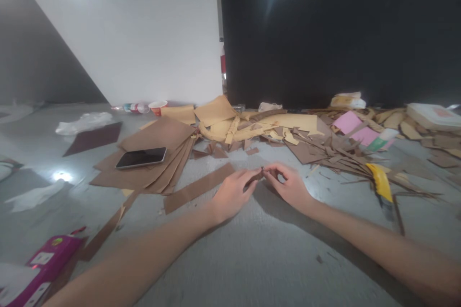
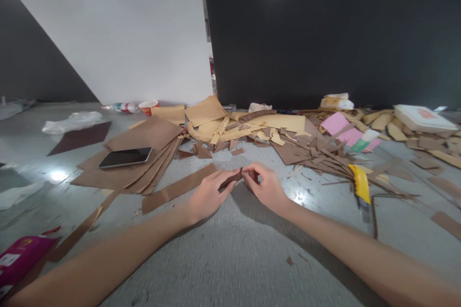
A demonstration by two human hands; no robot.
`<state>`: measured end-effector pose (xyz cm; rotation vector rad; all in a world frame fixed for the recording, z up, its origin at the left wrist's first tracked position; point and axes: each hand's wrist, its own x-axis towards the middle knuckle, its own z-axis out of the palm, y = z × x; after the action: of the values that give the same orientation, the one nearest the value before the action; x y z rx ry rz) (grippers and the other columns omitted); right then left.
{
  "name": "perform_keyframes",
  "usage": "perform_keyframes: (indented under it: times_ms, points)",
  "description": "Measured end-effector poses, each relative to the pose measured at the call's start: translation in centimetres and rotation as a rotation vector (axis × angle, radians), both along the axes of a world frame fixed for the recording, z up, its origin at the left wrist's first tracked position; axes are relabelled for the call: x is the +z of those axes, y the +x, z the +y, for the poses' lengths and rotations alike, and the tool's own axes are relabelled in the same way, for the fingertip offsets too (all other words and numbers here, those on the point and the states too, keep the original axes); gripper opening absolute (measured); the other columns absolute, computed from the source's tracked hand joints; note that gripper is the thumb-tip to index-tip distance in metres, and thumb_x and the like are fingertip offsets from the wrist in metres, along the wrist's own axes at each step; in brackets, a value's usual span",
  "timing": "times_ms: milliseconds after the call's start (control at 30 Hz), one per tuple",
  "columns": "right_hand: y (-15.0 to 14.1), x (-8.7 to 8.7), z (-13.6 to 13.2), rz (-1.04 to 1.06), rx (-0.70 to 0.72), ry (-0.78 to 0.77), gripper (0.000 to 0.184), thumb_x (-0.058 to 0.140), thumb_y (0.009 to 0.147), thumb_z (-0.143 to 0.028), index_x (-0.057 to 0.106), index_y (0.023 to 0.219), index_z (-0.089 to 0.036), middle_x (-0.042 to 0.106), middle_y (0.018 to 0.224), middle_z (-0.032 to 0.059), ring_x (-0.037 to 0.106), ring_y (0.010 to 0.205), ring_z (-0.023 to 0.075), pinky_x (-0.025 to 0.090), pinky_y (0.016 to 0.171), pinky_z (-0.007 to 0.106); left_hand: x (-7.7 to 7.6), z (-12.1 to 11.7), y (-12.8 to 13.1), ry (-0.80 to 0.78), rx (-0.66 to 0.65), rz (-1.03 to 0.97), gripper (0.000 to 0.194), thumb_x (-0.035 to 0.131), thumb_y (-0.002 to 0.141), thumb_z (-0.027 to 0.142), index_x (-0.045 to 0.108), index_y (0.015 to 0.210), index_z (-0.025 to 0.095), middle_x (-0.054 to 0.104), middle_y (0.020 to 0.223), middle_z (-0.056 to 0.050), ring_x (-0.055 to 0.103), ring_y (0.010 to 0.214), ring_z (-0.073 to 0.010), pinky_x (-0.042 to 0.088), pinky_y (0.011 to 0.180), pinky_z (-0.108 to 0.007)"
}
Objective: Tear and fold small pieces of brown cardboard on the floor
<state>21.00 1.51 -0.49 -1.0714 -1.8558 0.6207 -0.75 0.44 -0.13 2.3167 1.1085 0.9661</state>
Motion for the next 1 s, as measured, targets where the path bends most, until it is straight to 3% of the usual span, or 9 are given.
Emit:
perform_keyframes:
  times_ms: [133, 333, 500, 800, 1000]
  points:
    - [-0.1, 0.5, -0.3, -0.010, 0.019, 0.029, 0.024, 0.058, 0.102, -0.039, 0.072, 0.098, -0.021, 0.059, 0.073, 0.0009, 0.056, 0.068, 0.0174, 0.045, 0.067, 0.030, 0.0, -0.1, 0.0, 0.002, -0.003, -0.023, 0.031, 0.055, 0.106, 0.023, 0.064, 0.136, 0.025, 0.074, 0.124, -0.006, 0.071, 0.115, -0.0220, 0.056, 0.101, -0.037]
    - [0.1, 0.4, 0.3, 0.037, 0.091, -0.221, 0.031, 0.060, 0.100, -0.050, 0.072, 0.095, -0.021, 0.064, 0.074, 0.0004, 0.056, 0.067, 0.0167, 0.044, 0.064, 0.028, 0.1, -0.1, 0.0, -0.012, 0.025, 0.003, 0.032, 0.056, 0.105, 0.023, 0.065, 0.136, 0.025, 0.074, 0.117, -0.006, 0.072, 0.106, -0.0220, 0.058, 0.095, -0.036]
    - [0.3, 0.0, 0.8, 0.048, 0.130, -0.297, 0.036, 0.059, 0.099, -0.055, 0.072, 0.095, -0.022, 0.062, 0.075, -0.0003, 0.054, 0.068, 0.0158, 0.043, 0.063, 0.028, -0.2, 0.0, 0.0, -0.010, 0.023, 0.012, 0.033, 0.056, 0.105, 0.024, 0.065, 0.136, 0.026, 0.074, 0.117, -0.006, 0.072, 0.106, -0.0223, 0.058, 0.094, -0.037]
    - [0.1, 0.3, 0.4, 0.095, 0.053, -0.292, 0.038, 0.057, 0.099, -0.058, 0.069, 0.095, -0.022, 0.061, 0.075, -0.0003, 0.053, 0.066, 0.0159, 0.043, 0.062, 0.028, 0.4, -0.1, 0.0, -0.061, 0.028, -0.013, 0.034, 0.054, 0.107, 0.031, 0.059, 0.140, 0.028, 0.072, 0.132, -0.005, 0.070, 0.119, -0.0222, 0.056, 0.102, -0.036]
    - [0.2, 0.0, 0.4, 0.085, 0.024, -0.218, 0.034, 0.057, 0.100, -0.054, 0.066, 0.106, -0.022, 0.067, 0.085, 0.0029, 0.059, 0.074, 0.0183, 0.048, 0.066, 0.030, 0.6, 0.1, 0.0, -0.133, 0.058, -0.084, 0.035, 0.049, 0.109, 0.036, 0.056, 0.140, 0.024, 0.075, 0.115, -0.006, 0.074, 0.098, -0.0212, 0.058, 0.088, -0.035]
